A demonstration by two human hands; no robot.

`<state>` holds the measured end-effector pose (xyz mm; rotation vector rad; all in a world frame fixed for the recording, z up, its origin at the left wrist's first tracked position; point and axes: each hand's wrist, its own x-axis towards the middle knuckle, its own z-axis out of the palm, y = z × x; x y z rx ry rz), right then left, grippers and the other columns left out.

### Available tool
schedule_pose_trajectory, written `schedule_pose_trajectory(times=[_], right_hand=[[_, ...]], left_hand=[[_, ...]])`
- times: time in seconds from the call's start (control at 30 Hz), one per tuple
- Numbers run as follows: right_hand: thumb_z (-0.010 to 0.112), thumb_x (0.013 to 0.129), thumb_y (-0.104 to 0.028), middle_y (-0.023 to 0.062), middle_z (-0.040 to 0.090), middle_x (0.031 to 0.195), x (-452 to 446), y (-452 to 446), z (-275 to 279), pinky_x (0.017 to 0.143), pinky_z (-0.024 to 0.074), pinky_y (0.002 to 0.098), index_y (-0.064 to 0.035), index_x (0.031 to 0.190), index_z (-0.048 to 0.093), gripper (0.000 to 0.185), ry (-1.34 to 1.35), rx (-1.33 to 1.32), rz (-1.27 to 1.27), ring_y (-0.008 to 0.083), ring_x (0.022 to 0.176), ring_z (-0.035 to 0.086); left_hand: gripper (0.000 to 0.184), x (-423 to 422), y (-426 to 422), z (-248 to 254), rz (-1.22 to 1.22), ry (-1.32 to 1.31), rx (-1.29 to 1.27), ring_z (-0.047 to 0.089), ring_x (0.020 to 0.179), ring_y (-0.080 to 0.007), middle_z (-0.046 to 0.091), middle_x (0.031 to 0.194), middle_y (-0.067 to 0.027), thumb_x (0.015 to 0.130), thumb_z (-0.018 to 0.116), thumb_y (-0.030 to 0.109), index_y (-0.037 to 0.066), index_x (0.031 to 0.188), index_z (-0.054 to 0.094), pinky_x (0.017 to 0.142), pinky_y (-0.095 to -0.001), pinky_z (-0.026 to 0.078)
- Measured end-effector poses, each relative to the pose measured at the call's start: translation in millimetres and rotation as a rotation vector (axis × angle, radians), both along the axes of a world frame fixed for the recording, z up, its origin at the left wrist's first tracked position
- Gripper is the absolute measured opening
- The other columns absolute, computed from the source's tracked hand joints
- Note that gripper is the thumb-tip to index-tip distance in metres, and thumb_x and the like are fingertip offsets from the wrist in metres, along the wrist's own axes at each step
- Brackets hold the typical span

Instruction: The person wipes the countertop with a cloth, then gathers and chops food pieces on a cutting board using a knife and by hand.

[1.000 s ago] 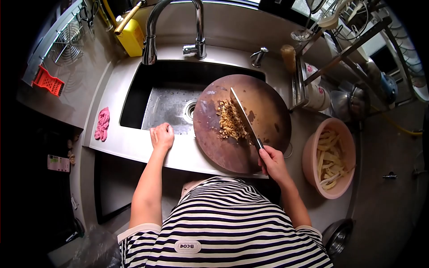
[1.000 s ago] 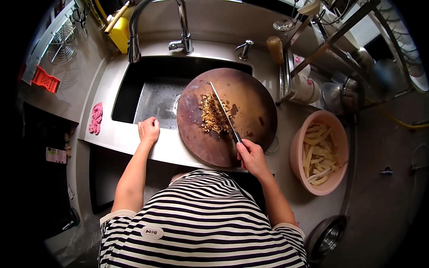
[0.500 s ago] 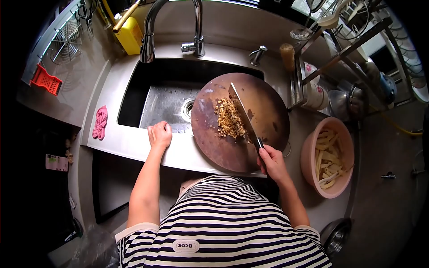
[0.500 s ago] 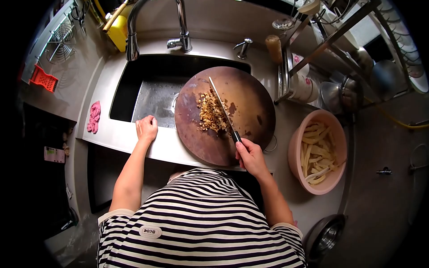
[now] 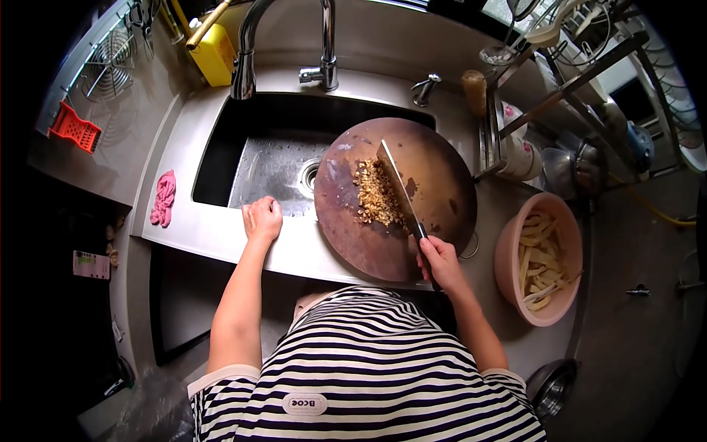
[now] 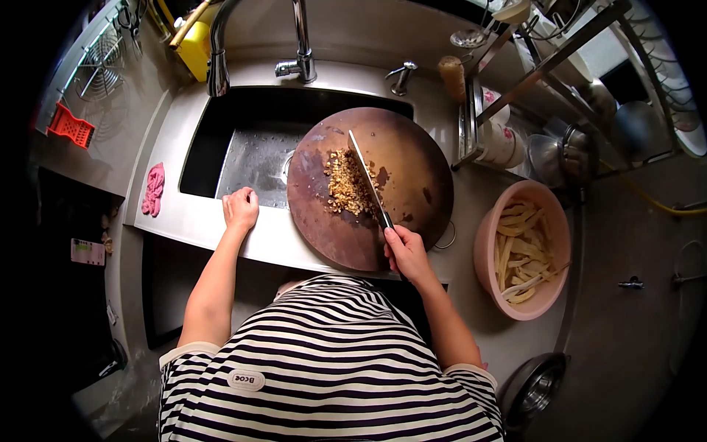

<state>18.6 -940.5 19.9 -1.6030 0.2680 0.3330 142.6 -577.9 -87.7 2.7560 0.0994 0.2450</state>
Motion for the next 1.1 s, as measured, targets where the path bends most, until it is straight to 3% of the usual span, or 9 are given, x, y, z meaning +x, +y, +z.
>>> schedule_pose_trajectory(times=[0.23,0.4,0.63,0.77,0.97,1.1], right_hand=[[0.047,0.097,-0.027,-0.0004,0.051,0.060,-4.9,4.8,30.1,0.037,0.0331,0.0203,-0.0068,0.080,0.052,0.027,-0.068,0.008,-0.005,0.0058,0.041,0.044],[0.047,0.097,-0.027,-0.0006,0.051,0.060,2.2,3.0,4.9,0.037,0.0332,0.0207,-0.0069,0.079,0.051,0.028,0.027,0.006,-0.006,0.0062,0.040,0.044],[0.047,0.097,-0.028,-0.0008,0.051,0.060,6.1,15.9,27.1,0.036,0.0332,0.0208,-0.0067,0.079,0.052,0.028,-0.038,0.017,0.020,0.0061,0.039,0.044],[0.046,0.098,-0.028,0.0000,0.052,0.060,13.3,18.0,2.7,0.036,0.0338,0.0210,-0.0065,0.080,0.052,0.028,0.018,0.046,0.042,0.0064,0.039,0.044],[0.046,0.098,-0.028,0.0003,0.052,0.061,2.7,22.7,29.7,0.037,0.0345,0.0205,-0.0064,0.081,0.051,0.029,-0.044,0.031,0.035,0.0066,0.040,0.045],[0.046,0.098,-0.027,0.0000,0.052,0.062,6.9,24.0,4.1,0.037,0.0348,0.0206,-0.0063,0.081,0.051,0.027,0.013,0.038,0.057,0.0061,0.041,0.045]], left_hand=[[0.021,-1.5,-2.2,8.9,0.016,0.046,0.003,0.061,0.084,-0.0282,0.067,0.083,-0.0122,0.082,0.052,0.022,0.006,0.078,0.065,0.082,-0.0368,0.039],[0.021,-1.5,-2.0,6.8,0.005,0.010,-0.012,0.062,0.083,-0.0283,0.067,0.084,-0.0121,0.082,0.052,0.022,0.006,0.078,0.065,0.082,-0.0367,0.039],[0.021,-1.8,-1.4,5.3,0.006,-0.005,-0.016,0.062,0.083,-0.0286,0.067,0.083,-0.0124,0.082,0.053,0.022,0.006,0.078,0.065,0.082,-0.0372,0.039],[0.020,-1.3,-1.9,5.2,0.004,-0.011,-0.008,0.062,0.082,-0.0285,0.067,0.082,-0.0125,0.082,0.053,0.022,0.006,0.077,0.065,0.082,-0.0373,0.039],[0.021,-2.8,-2.3,4.8,0.006,-0.017,-0.015,0.062,0.083,-0.0281,0.067,0.082,-0.0125,0.082,0.053,0.022,0.006,0.077,0.065,0.082,-0.0370,0.039],[0.021,-1.6,-0.6,2.7,0.004,-0.013,-0.001,0.062,0.084,-0.0279,0.067,0.083,-0.0124,0.082,0.052,0.022,0.006,0.077,0.065,0.082,-0.0365,0.039]])
